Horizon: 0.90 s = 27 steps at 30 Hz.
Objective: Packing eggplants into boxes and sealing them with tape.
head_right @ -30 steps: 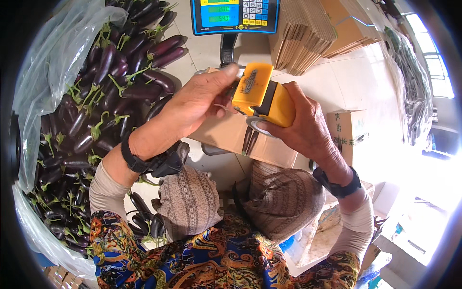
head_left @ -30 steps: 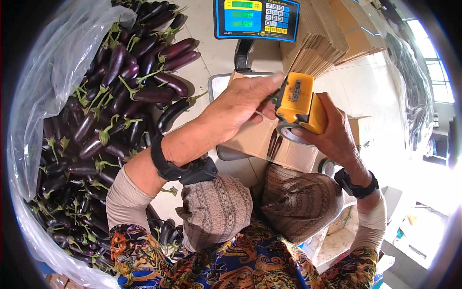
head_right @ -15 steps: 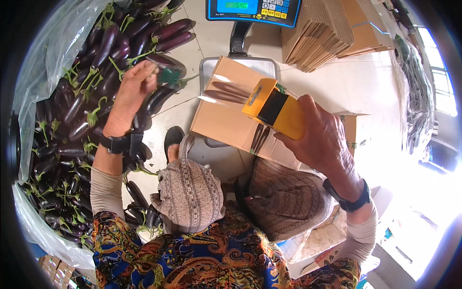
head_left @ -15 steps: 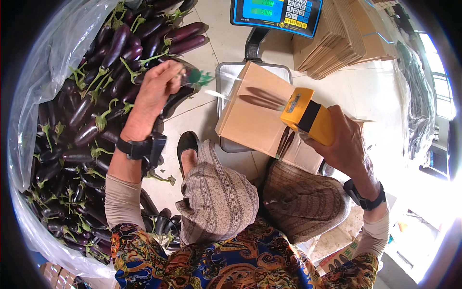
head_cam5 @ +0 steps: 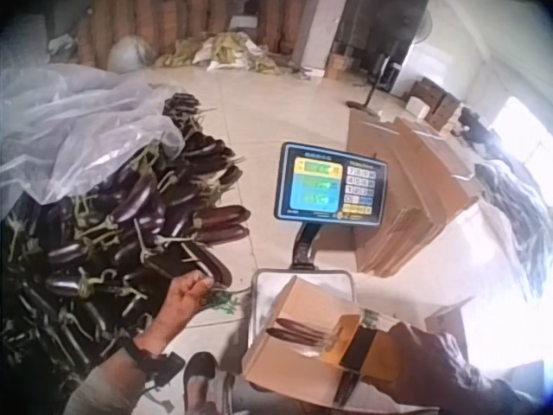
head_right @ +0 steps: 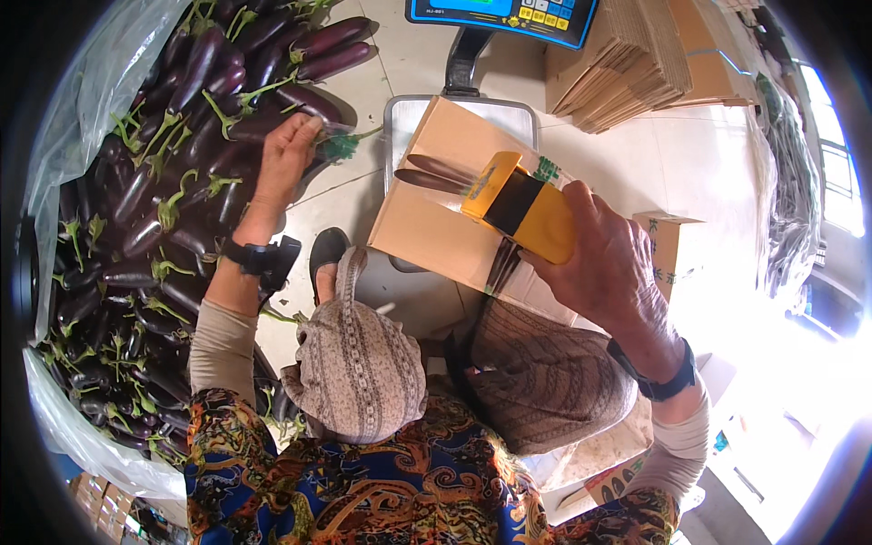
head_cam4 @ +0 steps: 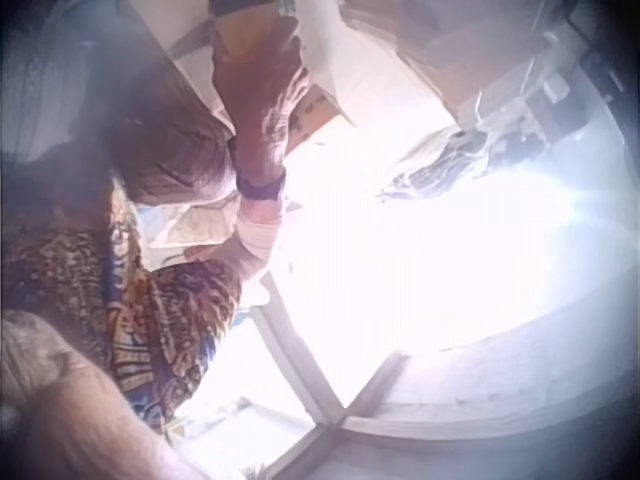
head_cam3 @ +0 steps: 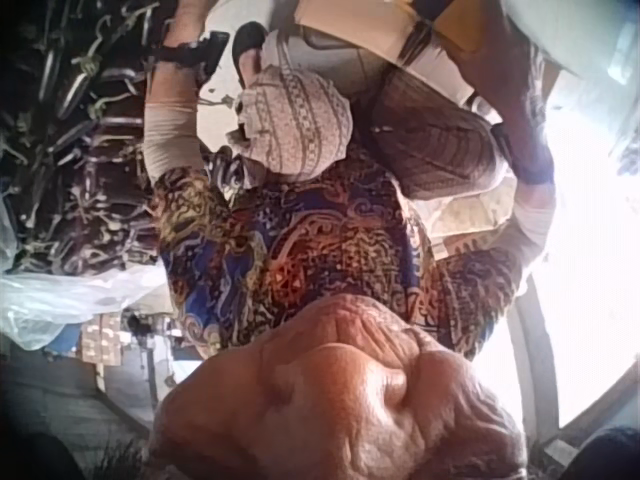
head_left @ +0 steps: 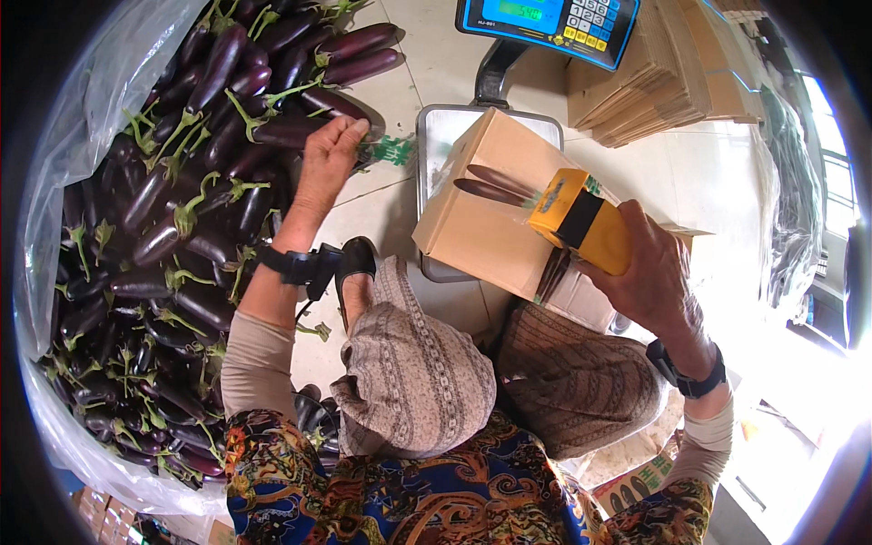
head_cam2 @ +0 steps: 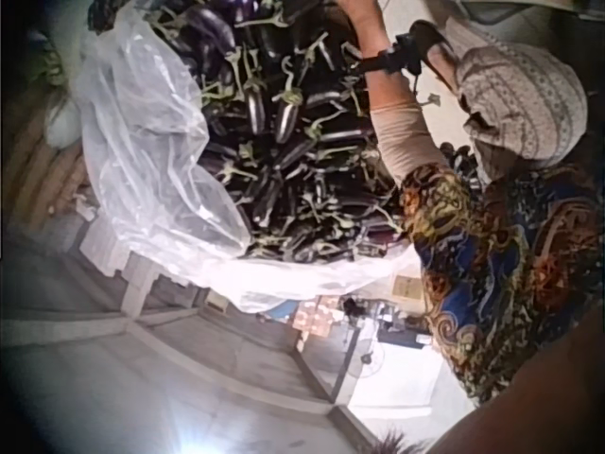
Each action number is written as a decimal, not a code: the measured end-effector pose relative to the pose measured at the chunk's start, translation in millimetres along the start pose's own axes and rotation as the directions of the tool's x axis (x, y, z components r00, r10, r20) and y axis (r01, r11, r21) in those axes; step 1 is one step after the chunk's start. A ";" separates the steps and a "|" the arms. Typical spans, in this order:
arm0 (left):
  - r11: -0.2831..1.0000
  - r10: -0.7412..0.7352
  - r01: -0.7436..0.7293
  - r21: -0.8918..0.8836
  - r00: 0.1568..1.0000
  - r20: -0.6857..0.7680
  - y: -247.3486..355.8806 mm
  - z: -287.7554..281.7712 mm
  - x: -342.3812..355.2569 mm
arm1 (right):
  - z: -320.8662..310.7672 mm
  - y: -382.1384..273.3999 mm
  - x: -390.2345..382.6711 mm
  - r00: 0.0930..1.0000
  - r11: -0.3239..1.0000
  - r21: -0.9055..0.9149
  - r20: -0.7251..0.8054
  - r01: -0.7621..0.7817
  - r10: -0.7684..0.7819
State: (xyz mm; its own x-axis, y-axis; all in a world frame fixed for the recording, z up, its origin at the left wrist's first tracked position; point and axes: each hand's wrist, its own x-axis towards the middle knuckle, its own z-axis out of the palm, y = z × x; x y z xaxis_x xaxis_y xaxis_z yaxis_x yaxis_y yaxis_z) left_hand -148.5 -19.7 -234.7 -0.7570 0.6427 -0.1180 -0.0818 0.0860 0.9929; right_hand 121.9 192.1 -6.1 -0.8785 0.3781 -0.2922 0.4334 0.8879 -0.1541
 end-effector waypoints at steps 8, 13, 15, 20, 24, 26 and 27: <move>0.958 0.193 -0.188 0.217 0.981 -0.003 -56.2 67.6 -7.7 | 8.2 0.3 4.2 1.000 1.000 -0.004 -0.012 -0.021 0.021; 0.953 0.066 -0.102 0.284 0.989 0.135 -59.0 99.4 -21.0 | 7.8 -2.3 7.3 0.999 0.999 0.024 -0.018 -0.027 0.028; 0.919 0.007 -0.074 0.386 0.985 0.173 -50.1 101.5 -19.5 | 10.5 -1.2 7.1 0.999 0.999 0.031 -0.033 -0.021 0.022; 0.815 -0.058 -0.108 0.570 0.962 0.265 -65.0 102.4 -15.4 | 14.4 0.7 6.8 0.997 0.997 0.072 -0.069 0.032 -0.027; 0.815 -0.199 0.001 0.579 0.940 0.277 -81.2 98.0 -22.1 | 15.1 1.3 5.1 0.996 0.997 0.063 -0.079 0.034 -0.029; 0.795 -0.191 -0.037 0.606 0.932 0.307 -80.2 99.2 -14.2 | 14.9 2.8 4.5 0.996 0.998 0.054 -0.087 0.038 -0.033; 0.768 -0.185 -0.072 0.637 0.927 0.327 -76.4 98.1 -8.0 | 15.9 3.2 4.9 0.996 0.998 0.053 -0.086 0.038 -0.033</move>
State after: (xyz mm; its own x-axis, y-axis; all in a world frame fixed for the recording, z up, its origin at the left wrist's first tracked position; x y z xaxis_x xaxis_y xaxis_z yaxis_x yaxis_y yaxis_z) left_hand -72.6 43.3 -310.9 -0.4741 0.8290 -0.2967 0.4047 0.5044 0.7628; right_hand 122.2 192.6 -23.0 -0.9064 0.3697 -0.2043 0.4099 0.8866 -0.2144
